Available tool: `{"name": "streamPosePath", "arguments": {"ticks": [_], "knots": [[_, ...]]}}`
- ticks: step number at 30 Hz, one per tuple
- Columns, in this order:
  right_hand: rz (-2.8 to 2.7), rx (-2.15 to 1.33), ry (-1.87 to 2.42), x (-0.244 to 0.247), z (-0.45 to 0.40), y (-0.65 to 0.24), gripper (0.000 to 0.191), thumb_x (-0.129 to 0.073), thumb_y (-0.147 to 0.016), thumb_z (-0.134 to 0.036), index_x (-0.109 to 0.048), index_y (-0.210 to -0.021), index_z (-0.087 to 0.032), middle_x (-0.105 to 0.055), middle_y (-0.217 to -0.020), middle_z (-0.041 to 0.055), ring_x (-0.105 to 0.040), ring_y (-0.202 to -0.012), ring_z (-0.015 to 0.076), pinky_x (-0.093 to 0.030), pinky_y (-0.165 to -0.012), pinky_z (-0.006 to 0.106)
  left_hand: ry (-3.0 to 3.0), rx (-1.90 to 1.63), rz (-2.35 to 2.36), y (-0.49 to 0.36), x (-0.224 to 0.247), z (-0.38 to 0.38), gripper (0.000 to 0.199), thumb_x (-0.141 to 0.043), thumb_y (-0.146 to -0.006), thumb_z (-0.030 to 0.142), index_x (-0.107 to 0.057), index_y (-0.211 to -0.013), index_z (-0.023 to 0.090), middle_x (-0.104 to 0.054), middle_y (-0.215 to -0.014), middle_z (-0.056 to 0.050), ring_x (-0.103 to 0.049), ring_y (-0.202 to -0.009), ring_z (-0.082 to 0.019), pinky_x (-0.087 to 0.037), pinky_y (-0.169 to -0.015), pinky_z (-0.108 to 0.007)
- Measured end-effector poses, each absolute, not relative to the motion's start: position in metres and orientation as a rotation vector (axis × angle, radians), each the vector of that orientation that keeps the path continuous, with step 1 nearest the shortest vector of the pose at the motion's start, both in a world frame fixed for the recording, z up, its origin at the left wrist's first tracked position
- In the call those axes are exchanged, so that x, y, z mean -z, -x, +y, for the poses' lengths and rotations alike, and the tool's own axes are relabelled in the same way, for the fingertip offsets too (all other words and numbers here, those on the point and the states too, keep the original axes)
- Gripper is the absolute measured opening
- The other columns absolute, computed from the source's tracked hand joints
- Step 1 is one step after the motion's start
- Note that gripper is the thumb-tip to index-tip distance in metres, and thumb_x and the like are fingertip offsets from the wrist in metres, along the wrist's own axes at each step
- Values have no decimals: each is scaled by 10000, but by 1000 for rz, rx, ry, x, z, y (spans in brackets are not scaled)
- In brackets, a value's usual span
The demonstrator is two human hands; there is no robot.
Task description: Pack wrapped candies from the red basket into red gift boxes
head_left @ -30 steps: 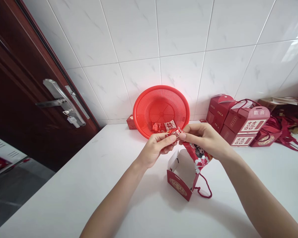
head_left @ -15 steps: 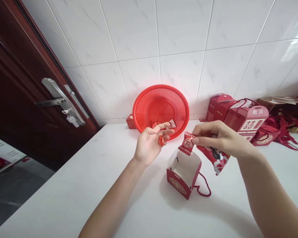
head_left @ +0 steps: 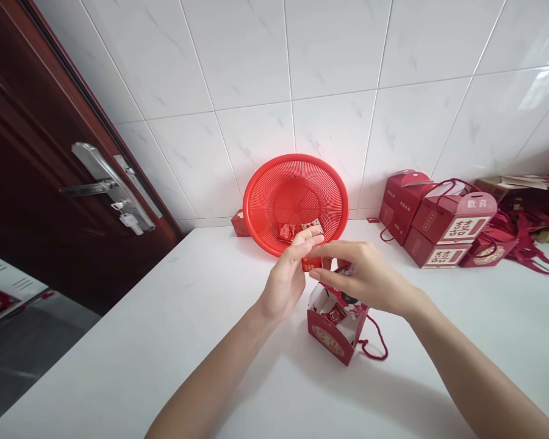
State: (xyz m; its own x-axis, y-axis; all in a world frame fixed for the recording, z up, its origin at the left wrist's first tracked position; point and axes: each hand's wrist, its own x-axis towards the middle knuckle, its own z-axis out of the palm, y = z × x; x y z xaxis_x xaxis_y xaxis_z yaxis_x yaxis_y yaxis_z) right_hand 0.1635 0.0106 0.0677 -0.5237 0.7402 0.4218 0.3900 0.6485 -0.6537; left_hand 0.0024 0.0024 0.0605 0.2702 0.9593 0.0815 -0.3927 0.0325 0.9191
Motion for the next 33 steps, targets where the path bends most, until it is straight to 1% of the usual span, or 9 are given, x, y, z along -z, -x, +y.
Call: {"name": "streamPosePath", "arguments": {"ticks": [3, 6, 8, 10, 13, 20, 27, 30, 33], "knots": [[-2093, -660, 918, -68, 11, -164, 171, -588, -871, -171, -728, -947, -233, -700, -753, -16, -512, -548, 97, -401, -543, 241, -1146, -1180, 672, -4, -61, -5, 473, -637, -820, 422, -612, -1259, 247, -553, -1398, -59, -411, -1360, -281, -371, -1072, -373], [-1981, -706, 880, -73, 13, -170, 102, -639, -875, -249, -733, -903, -221, -727, -814, 15, -609, -644, 134, -470, -587, 257, -1210, -1242, 703, 0, -62, -4, 409, -648, -830, 325, -622, -1233, 263, -574, -1377, -48, -434, -1341, -263, -379, -1066, -372], [-1892, -735, 854, -77, 14, -175, 134, -689, -860, -330, -736, -874, -206, -729, -819, 34, -636, -669, 153, -496, -586, 266, -1252, -1307, 786, 4, -63, 0, 337, -654, -842, 304, -658, -1175, 246, -635, -1276, -59, -514, -1243, -247, -429, -991, -346], [-1820, -763, 843, -80, 15, -179, 214, -734, -827, -405, -736, -855, -193, -722, -787, 38, -632, -636, 151, -491, -546, 262, -1334, -1315, 859, 7, -63, 5, 253, -673, -851, 334, -713, -1064, 203, -694, -1096, -70, -591, -1052, -215, -461, -889, -312], [-1782, -807, 831, -83, 15, -183, 279, -770, -790, -457, -740, -860, -188, -728, -788, 42, -631, -616, 144, -476, -507, 249, -1451, -1263, 870, 9, -63, 10, 227, -712, -839, 379, -754, -900, 164, -694, -854, -52, -583, -813, -161, -466, -785, -282], [-1804, -843, 883, -85, 16, -186, 319, -764, -791, -476, -753, -914, -183, -716, -784, 41, -575, -572, 115, -425, -448, 224, -1522, -1263, 851, 6, -63, 5, 266, -685, -872, 410, -728, -760, 173, -621, -670, -17, -544, -682, -137, -457, -697, -263], [-1796, -846, 856, -84, 17, -189, 323, -747, -809, -479, -759, -916, -174, -657, -667, 19, -488, -512, 94, -397, -436, 220, -1510, -1273, 806, 4, -60, 5, 291, -641, -905, 441, -711, -807, 177, -646, -675, -23, -574, -666, -140, -481, -682, -273], [-1777, -810, 856, -84, 18, -191, 306, -761, -799, -468, -776, -916, -185, -717, -756, 47, -554, -567, 121, -442, -470, 235, -1421, -1282, 764, 4, -60, 6, 282, -654, -896, 447, -721, -856, 177, -675, -686, -30, -600, -667, -145, -496, -675, -278], [-1788, -797, 826, -84, 19, -193, 272, -766, -800, -446, -795, -948, -220, -760, -863, 55, -642, -684, 165, -505, -561, 265, -1308, -1284, 709, 5, -61, 7, 256, -704, -860, 428, -737, -852, 174, -712, -736, -40, -632, -700, -146, -519, -713, -275]]}}
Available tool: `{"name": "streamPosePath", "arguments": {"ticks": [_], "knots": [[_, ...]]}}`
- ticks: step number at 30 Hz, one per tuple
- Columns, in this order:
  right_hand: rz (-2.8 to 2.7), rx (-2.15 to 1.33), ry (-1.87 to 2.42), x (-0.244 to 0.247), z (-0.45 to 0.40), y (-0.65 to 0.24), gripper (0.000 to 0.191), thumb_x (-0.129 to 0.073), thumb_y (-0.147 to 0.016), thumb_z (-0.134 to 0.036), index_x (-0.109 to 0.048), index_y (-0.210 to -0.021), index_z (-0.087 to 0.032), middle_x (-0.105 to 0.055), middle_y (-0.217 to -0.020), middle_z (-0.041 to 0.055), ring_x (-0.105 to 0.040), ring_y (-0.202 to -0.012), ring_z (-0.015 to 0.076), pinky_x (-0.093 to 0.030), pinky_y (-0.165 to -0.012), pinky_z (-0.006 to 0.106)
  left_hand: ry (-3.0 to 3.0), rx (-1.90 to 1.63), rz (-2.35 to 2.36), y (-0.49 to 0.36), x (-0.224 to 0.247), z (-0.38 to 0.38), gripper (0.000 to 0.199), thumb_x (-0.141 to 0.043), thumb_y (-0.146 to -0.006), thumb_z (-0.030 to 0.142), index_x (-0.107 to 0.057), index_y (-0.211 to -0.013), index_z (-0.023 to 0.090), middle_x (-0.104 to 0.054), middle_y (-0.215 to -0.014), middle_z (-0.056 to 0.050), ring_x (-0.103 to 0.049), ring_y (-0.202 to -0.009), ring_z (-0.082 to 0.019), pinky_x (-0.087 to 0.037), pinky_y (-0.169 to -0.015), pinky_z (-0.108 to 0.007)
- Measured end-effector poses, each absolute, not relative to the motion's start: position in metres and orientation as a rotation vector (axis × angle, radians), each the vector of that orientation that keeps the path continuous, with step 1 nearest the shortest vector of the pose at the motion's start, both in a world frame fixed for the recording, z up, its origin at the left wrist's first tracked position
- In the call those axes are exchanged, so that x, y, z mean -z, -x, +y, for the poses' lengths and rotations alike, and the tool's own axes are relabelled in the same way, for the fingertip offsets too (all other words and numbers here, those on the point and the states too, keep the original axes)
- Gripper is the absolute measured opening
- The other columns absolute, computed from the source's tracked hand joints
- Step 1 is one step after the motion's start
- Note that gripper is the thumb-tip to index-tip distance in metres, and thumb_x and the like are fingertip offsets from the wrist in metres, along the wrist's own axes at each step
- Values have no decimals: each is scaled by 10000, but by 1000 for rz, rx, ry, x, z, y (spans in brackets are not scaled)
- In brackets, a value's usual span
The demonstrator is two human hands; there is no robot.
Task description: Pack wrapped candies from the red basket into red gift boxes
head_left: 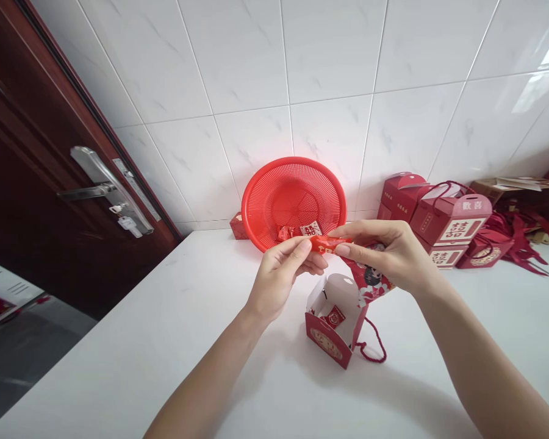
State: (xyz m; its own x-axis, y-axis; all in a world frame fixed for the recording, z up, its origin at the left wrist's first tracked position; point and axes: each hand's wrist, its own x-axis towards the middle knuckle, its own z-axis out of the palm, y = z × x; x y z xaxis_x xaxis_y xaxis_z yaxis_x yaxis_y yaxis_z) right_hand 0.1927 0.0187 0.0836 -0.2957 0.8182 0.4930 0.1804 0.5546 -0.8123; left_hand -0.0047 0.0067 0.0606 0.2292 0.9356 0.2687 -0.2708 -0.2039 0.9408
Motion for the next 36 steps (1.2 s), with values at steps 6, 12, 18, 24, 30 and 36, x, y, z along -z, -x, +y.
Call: {"name": "streamPosePath", "arguments": {"ticks": [6, 12, 18, 24, 30, 36], "knots": [[-1886, -768, 700, -84, 18, -196, 142, -753, -823, -336, -812, -938, -277, -743, -914, 54, -666, -800, 185, -533, -667, 297, -1192, -1260, 659, 5, -61, 8, 297, -737, -820, 454, -772, -921, 178, -745, -828, -50, -680, -787, -159, -553, -793, -297], [-1910, -736, 826, -85, 17, -195, 360, -751, -817, -401, -745, -1132, -227, -732, -901, 58, -629, -669, 154, -480, -547, 273, -1295, -1342, 747, 5, -59, 5, 187, -823, -753, 255, -758, -914, 186, -754, -919, -32, -693, -862, -157, -568, -822, -285], [-1903, -785, 823, -81, 20, -191, 325, -699, -853, -483, -755, -975, -187, -700, -796, 38, -575, -630, 137, -426, -521, 243, -1355, -1338, 710, 6, -61, 5, 235, -815, -763, 241, -770, -987, 183, -783, -922, -48, -723, -820, -163, -594, -798, -281], [-1865, -808, 826, -75, 25, -185, 530, -563, -922, -557, -477, -562, -178, -261, -556, -54, -239, -519, 83, -197, -463, 250, -1403, -1228, 734, 8, -60, 5, 261, -662, -910, 369, -792, -857, 149, -774, -781, -73, -688, -624, -129, -580, -649, -238], [-1866, -914, 811, -74, 25, -187, 541, -534, -938, -564, -381, -575, -193, -218, -601, -52, -205, -545, 85, -173, -479, 256, -1349, -1146, 711, 10, -64, 3, 330, -656, -906, 390, -776, -735, 135, -766, -752, -85, -681, -594, -123, -562, -614, -215], [-1884, -953, 793, -76, 25, -188, 563, -527, -943, -566, -330, -566, -197, -210, -588, -56, -188, -535, 78, -159, -472, 258, -1336, -1136, 708, 11, -65, 3, 333, -656, -904, 384, -778, -719, 136, -743, -692, -63, -671, -573, -112, -552, -597, -198]]}}
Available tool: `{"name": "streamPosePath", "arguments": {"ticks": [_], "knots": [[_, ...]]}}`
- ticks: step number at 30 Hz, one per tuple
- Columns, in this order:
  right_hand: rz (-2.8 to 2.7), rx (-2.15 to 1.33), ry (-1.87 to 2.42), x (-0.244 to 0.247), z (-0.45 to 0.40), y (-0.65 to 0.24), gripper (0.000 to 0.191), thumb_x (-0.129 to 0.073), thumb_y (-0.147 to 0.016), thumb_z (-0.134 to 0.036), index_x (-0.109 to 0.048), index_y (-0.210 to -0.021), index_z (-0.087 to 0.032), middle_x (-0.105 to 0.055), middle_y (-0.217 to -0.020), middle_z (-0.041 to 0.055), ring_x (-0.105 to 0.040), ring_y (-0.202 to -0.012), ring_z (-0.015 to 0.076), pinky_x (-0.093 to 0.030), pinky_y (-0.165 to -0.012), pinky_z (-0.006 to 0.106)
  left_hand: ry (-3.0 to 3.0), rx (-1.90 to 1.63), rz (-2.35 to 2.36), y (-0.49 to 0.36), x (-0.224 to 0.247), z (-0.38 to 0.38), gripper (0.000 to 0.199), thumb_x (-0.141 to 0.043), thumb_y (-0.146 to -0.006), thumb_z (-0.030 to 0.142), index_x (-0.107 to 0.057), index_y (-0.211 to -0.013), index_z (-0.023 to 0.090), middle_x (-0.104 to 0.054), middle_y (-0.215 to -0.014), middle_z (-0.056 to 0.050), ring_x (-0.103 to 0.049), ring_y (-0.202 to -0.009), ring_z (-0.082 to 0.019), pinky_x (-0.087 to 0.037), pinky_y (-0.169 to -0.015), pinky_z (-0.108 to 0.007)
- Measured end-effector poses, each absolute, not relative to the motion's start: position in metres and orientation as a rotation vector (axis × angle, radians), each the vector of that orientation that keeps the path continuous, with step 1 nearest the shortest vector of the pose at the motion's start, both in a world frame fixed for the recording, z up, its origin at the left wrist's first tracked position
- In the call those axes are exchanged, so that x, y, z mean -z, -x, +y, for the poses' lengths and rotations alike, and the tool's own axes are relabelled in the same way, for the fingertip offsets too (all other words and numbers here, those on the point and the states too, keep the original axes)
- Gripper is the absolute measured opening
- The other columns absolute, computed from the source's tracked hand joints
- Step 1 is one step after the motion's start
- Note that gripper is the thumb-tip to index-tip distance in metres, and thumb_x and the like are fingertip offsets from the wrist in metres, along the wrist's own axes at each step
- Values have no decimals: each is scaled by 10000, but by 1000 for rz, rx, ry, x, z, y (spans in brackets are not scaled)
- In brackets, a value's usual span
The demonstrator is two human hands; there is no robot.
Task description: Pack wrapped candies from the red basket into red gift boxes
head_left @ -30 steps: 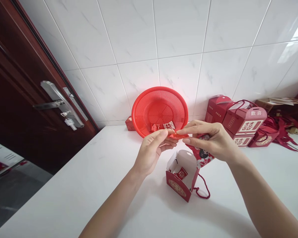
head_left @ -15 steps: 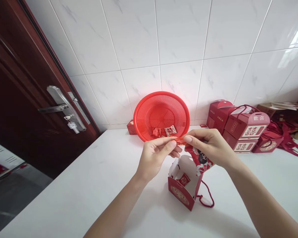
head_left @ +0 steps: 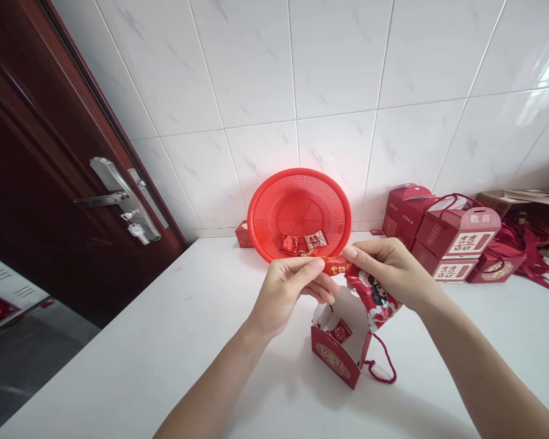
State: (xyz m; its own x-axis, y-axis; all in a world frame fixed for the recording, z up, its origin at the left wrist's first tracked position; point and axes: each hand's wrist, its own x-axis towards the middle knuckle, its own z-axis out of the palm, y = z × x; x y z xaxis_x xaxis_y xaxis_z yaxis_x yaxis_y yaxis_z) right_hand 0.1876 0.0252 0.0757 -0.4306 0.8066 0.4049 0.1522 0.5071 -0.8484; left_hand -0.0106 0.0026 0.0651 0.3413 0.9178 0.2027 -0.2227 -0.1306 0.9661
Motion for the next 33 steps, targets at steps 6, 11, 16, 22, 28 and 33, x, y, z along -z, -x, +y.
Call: {"name": "streamPosePath", "arguments": {"ticks": [6, 11, 16, 22, 28, 33], "knots": [[-1892, -961, 793, -76, 25, -188, 553, -525, -950, -552, -333, -572, -197, -217, -586, -57, -194, -536, 78, -161, -475, 260, -1337, -1138, 721, 11, -65, 3, 334, -660, -897, 387, -772, -705, 137, -740, -682, -63, -664, -562, -111, -547, -585, -198], [-1895, -978, 801, -76, 25, -188, 548, -528, -947, -555, -354, -571, -196, -219, -594, -54, -198, -543, 82, -166, -481, 262, -1346, -1148, 752, 9, -64, 3, 331, -656, -897, 382, -758, -701, 136, -742, -686, -63, -661, -557, -114, -547, -583, -206], [-1886, -992, 809, -76, 26, -188, 540, -538, -941, -559, -400, -572, -189, -224, -594, -53, -205, -543, 83, -162, -480, 263, -1338, -1178, 778, 8, -63, 5, 300, -665, -890, 382, -738, -724, 144, -745, -687, -52, -662, -552, -116, -549, -585, -214], [-1876, -1017, 846, -78, 23, -188, 500, -566, -915, -579, -539, -630, -170, -307, -584, -47, -263, -535, 84, -205, -479, 254, -1329, -1245, 800, 8, -62, 6, 263, -679, -880, 382, -744, -782, 148, -750, -709, -50, -689, -616, -135, -571, -630, -233], [-1821, -965, 893, -82, 21, -188, 516, -588, -874, -638, -644, -672, -167, -574, -647, 16, -508, -598, 130, -355, -500, 251, -1339, -1370, 752, 7, -61, 7, 215, -696, -862, 351, -761, -922, 154, -776, -820, -67, -733, -777, -191, -597, -749, -300], [-1783, -1098, 889, -83, 21, -189, 414, -685, -828, -580, -713, -861, -168, -689, -755, 49, -620, -668, 168, -451, -540, 256, -1365, -1428, 755, 7, -59, 7, 228, -740, -824, 368, -764, -923, 164, -780, -868, -64, -740, -801, -211, -600, -792, -340]]}}
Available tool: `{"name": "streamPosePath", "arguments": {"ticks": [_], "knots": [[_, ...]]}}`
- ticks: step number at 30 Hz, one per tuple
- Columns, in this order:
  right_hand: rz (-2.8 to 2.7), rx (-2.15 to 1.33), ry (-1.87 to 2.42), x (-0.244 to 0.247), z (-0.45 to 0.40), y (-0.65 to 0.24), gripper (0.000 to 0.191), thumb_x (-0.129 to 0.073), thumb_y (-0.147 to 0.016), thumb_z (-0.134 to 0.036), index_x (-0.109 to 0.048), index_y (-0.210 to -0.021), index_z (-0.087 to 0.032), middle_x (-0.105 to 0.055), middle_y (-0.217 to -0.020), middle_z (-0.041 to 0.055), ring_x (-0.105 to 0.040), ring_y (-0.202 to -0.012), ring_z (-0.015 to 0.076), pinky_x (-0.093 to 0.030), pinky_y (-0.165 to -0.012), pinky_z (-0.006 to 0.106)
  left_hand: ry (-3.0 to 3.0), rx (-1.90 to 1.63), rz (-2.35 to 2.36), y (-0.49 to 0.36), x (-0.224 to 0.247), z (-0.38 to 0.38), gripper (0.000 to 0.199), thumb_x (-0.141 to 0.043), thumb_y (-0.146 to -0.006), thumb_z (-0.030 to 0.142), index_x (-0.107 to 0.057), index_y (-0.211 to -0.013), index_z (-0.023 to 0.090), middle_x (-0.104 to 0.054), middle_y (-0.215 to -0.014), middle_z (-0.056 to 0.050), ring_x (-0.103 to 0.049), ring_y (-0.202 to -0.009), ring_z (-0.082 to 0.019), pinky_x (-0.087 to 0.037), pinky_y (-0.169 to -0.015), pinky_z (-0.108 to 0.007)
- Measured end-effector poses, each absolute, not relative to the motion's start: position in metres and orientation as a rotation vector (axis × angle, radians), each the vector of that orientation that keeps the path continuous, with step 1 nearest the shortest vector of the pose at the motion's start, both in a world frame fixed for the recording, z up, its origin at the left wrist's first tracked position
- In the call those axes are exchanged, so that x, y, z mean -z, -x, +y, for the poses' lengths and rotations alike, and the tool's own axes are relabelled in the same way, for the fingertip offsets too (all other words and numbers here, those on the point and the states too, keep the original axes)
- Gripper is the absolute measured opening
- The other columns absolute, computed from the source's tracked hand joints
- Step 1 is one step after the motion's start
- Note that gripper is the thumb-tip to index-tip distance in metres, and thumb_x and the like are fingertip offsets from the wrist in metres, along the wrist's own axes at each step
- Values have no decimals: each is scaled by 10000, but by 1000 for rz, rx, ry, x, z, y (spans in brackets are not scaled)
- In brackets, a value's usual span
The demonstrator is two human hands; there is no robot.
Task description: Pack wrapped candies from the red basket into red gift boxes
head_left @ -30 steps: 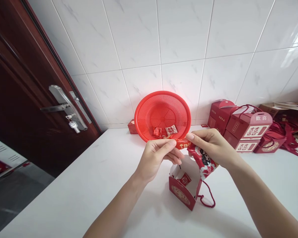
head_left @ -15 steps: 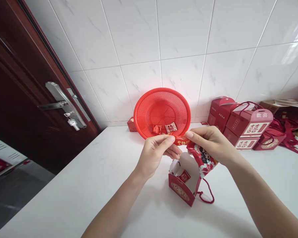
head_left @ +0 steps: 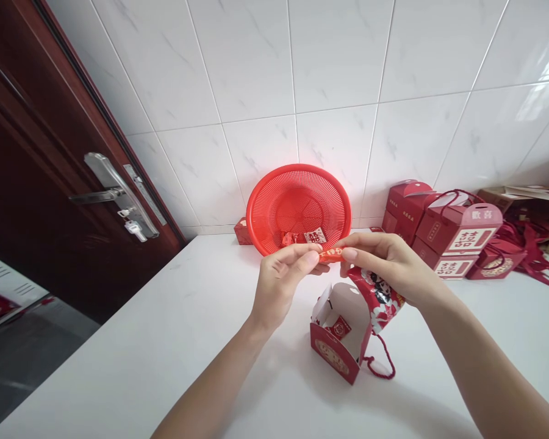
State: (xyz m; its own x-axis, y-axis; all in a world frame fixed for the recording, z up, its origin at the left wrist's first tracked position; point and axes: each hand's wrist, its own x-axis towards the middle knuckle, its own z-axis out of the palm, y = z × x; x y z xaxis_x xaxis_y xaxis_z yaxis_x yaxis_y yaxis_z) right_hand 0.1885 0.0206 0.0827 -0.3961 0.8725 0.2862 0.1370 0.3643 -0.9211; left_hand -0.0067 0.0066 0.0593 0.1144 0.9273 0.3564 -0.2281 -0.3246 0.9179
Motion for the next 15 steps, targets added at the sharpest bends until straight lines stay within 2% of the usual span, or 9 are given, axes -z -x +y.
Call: {"name": "streamPosePath", "arguments": {"ticks": [3, 8, 12, 15], "knots": [[-1751, -1140, 843, -83, 20, -188, 392, -767, -773, -517, -704, -947, -171, -723, -789, 59, -652, -671, 174, -489, -561, 265, -1393, -1447, 783, 5, -58, 6, 193, -789, -784, 307, -748, -913, 168, -777, -894, -50, -737, -823, -199, -601, -804, -325], [-1734, -1083, 837, -81, 21, -187, 361, -796, -757, -462, -706, -964, -180, -746, -825, 60, -658, -666, 166, -505, -575, 262, -1405, -1455, 798, 4, -57, 5, 243, -795, -783, 267, -706, -996, 191, -771, -926, -31, -730, -865, -181, -597, -822, -305], [-1739, -1073, 864, -79, 23, -187, 348, -797, -746, -481, -723, -869, -164, -724, -769, 51, -615, -622, 143, -474, -545, 245, -1424, -1481, 806, 4, -57, 5, 291, -798, -783, 250, -686, -1047, 203, -769, -953, -29, -723, -911, -173, -582, -857, -289], [-1738, -1053, 868, -78, 23, -186, 362, -796, -738, -501, -714, -768, -150, -652, -671, 20, -532, -544, 103, -412, -477, 220, -1416, -1486, 822, 3, -57, 5, 273, -791, -789, 252, -684, -1035, 198, -766, -949, -30, -719, -918, -173, -582, -859, -288]]}}
